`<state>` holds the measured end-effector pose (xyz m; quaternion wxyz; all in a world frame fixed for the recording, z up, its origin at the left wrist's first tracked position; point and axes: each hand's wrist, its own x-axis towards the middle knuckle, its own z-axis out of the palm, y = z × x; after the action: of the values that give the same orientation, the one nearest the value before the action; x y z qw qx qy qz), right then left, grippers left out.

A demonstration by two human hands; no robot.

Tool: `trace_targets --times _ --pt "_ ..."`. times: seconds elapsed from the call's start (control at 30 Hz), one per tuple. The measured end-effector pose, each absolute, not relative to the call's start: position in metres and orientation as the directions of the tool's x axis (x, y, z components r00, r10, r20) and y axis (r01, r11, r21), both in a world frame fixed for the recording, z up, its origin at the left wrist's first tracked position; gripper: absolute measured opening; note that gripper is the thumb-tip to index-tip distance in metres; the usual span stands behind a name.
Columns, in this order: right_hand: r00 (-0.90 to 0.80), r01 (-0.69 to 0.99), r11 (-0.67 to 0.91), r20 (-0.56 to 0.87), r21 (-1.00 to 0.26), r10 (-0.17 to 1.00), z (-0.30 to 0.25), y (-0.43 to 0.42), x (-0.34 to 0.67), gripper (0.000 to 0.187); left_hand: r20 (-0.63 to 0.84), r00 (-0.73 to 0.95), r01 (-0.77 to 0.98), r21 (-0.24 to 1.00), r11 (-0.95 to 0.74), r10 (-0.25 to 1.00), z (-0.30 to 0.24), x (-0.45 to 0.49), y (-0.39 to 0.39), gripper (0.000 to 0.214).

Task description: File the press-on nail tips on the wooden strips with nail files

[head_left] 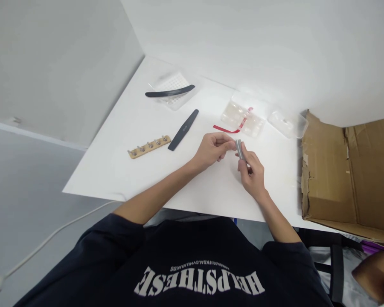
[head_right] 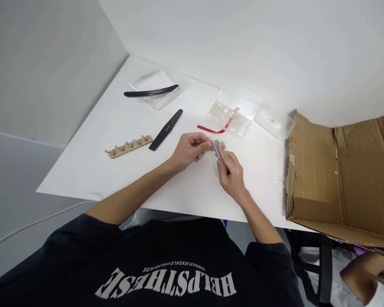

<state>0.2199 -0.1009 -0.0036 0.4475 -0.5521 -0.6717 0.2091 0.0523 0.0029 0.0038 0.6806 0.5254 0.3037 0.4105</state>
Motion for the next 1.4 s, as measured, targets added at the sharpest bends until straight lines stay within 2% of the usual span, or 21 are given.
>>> trace_targets --times 0.23,0.37,0.53,0.73,0.97,1.2,1.4 --pt "-0.007 0.605 0.362 0.449 -0.709 0.893 -0.0044 -0.0991 0.2205 0.057 0.047 0.519 -0.244 0.965 0.095 0.853 0.0029 0.0533 0.0018 0.024" --pt "-0.02 0.606 0.375 0.457 -0.701 0.889 -0.0035 -0.0987 0.2192 0.057 0.069 0.481 -0.269 0.96 0.072 0.874 0.0023 0.0515 0.0044 0.024" --pt "-0.007 0.624 0.348 0.441 -0.699 0.897 -0.0047 -0.0985 0.2204 0.059 0.057 0.535 -0.204 0.977 0.063 0.843 0.005 0.0521 0.0 0.019" --pt "-0.017 0.61 0.352 0.433 -0.71 0.901 -0.0057 -0.0986 0.22 0.059 0.086 0.495 -0.273 0.96 0.06 0.865 0.0014 0.0517 0.0045 0.029" --pt "0.01 0.597 0.331 0.419 -0.731 0.908 -0.0066 -0.098 0.2194 0.058 0.072 0.548 -0.229 0.971 0.067 0.833 0.0061 0.0527 -0.0002 0.034" --pt "-0.011 0.571 0.359 0.431 -0.738 0.902 -0.007 -0.0987 0.2174 0.058 0.062 0.503 -0.266 0.96 0.086 0.862 0.0039 0.052 0.0041 0.037" --pt "0.127 0.63 0.212 0.369 -0.747 0.921 -0.0105 -0.0929 0.2256 0.053 0.055 0.591 -0.26 0.957 0.126 0.805 0.0107 0.053 -0.0012 0.04"
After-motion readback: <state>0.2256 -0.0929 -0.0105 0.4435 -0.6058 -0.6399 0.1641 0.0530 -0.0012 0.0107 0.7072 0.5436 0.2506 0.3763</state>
